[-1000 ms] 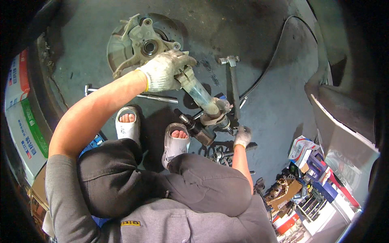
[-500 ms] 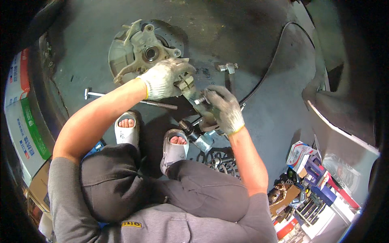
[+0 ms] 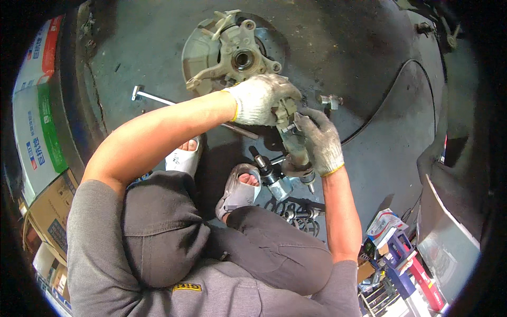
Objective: The person sits on the floor and uses a hammer and a pneumatic impact wrench to work on a car suspension component. They repeatedly strike and adjust the part, then briefly stand to retrieve a hammer before resuming work.
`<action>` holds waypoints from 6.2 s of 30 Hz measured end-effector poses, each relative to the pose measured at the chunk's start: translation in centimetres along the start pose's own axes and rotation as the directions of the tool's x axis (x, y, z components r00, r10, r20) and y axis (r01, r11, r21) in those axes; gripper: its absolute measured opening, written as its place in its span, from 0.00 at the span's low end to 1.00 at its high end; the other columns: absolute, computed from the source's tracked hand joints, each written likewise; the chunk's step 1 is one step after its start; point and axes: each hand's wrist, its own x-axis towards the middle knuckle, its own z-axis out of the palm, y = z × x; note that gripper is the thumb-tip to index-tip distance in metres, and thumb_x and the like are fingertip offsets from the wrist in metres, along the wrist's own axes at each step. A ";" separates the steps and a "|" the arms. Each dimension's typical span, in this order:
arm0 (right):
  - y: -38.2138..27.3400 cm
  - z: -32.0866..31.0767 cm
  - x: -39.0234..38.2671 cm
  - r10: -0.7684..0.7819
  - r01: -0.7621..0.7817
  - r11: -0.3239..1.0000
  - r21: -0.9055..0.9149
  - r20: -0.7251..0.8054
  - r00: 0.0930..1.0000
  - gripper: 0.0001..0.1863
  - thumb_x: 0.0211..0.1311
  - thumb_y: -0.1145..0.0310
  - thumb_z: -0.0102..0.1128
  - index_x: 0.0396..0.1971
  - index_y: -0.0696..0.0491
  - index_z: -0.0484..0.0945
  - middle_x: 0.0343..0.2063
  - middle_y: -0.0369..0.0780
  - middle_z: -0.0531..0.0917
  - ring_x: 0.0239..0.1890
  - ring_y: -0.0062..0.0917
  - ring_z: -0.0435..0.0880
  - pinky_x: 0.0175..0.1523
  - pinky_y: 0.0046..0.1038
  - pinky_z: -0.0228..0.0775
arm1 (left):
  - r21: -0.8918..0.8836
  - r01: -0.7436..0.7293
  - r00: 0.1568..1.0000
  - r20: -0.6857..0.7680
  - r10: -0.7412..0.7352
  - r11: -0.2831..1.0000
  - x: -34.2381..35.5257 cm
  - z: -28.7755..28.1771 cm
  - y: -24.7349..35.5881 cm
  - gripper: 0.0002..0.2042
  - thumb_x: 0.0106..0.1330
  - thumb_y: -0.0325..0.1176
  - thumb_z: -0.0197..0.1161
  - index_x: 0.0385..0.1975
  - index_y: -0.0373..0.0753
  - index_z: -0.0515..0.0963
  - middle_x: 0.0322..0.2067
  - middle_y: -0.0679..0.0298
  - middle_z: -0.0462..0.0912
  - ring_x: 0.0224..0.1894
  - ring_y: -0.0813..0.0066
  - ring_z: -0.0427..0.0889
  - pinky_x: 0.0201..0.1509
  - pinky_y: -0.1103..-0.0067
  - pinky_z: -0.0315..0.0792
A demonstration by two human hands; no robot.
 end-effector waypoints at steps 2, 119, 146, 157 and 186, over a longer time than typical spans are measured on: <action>-0.2 0.0 0.1 0.001 -0.001 1.000 -0.025 0.023 1.000 0.31 0.71 0.51 0.76 0.62 0.60 0.85 0.55 0.46 0.89 0.56 0.31 0.87 0.62 0.34 0.80 | -0.004 -0.016 0.999 -0.030 0.016 1.000 -0.1 0.1 -0.2 0.36 0.51 0.29 0.81 0.66 0.43 0.81 0.68 0.44 0.82 0.75 0.42 0.77 0.79 0.55 0.73; 5.5 -0.6 -9.7 -0.243 0.211 0.969 -0.129 -0.336 0.910 0.27 0.76 0.71 0.71 0.70 0.61 0.74 0.55 0.42 0.87 0.52 0.28 0.88 0.58 0.32 0.82 | 0.187 -0.173 0.943 -0.252 0.217 0.967 -0.8 3.5 -0.1 0.34 0.44 0.51 0.81 0.59 0.62 0.87 0.59 0.61 0.84 0.66 0.48 0.79 0.62 0.49 0.71; 3.8 0.9 -8.0 -0.289 0.150 0.841 -0.520 -0.197 0.937 0.15 0.73 0.71 0.70 0.57 0.54 0.84 0.40 0.52 0.93 0.45 0.53 0.94 0.49 0.45 0.86 | 0.088 -0.180 0.957 -0.215 0.195 0.980 -0.9 3.5 0.2 0.35 0.44 0.43 0.80 0.61 0.57 0.88 0.59 0.58 0.83 0.67 0.47 0.77 0.68 0.48 0.72; 4.5 0.7 -7.5 -0.480 0.354 0.820 -0.449 -0.203 0.854 0.19 0.72 0.71 0.69 0.61 0.54 0.85 0.45 0.50 0.94 0.46 0.46 0.96 0.52 0.42 0.89 | 0.130 -0.205 0.944 -0.234 0.231 0.970 -1.2 3.5 0.4 0.33 0.43 0.43 0.80 0.58 0.55 0.89 0.57 0.60 0.84 0.64 0.49 0.78 0.67 0.51 0.72; 9.9 -4.3 -9.0 -0.020 -0.157 0.938 -0.308 -0.501 0.865 0.15 0.76 0.64 0.69 0.49 0.60 0.79 0.28 0.35 0.82 0.27 0.17 0.78 0.34 0.28 0.73 | -0.023 0.049 0.970 -0.239 -0.053 0.999 -0.8 2.9 1.6 0.49 0.47 0.44 0.83 0.75 0.41 0.74 0.63 0.46 0.82 0.70 0.39 0.75 0.76 0.51 0.68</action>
